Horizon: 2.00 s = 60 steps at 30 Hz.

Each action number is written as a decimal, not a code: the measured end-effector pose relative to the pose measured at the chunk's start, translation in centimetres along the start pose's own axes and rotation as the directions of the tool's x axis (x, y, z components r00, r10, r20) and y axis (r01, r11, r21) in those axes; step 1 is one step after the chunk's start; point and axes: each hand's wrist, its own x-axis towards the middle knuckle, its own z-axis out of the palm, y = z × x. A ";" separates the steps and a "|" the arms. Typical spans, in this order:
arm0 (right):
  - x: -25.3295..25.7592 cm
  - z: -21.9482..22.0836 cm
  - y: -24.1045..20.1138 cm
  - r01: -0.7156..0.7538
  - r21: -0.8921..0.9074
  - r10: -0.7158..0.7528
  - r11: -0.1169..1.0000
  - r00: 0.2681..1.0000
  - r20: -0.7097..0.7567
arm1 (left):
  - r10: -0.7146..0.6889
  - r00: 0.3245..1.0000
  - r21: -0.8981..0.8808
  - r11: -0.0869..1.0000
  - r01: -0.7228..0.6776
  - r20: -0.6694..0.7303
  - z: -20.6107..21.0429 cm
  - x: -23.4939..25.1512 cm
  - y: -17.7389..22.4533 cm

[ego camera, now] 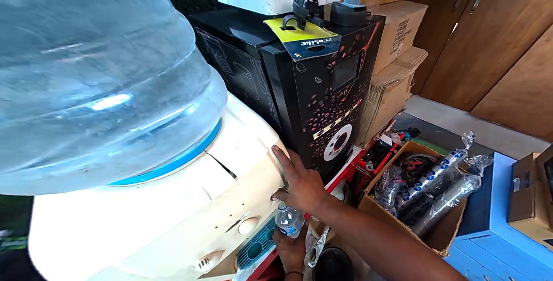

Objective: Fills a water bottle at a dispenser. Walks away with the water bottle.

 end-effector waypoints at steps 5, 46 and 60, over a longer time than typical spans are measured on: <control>0.0 0.0 0.0 0.002 -0.003 -0.002 1.000 1.000 -0.006 | 0.001 1.000 0.009 1.000 -0.001 0.005 -0.1 0.0 -0.1; 0.0 0.2 0.1 -0.010 -0.016 0.009 1.000 1.000 -0.012 | 0.013 1.000 0.028 1.000 -0.013 -0.001 -0.1 0.0 -0.1; 0.0 0.1 0.0 -0.019 -0.015 0.019 1.000 1.000 -0.001 | 0.001 1.000 0.012 1.000 -0.001 -0.006 -0.1 -0.1 0.0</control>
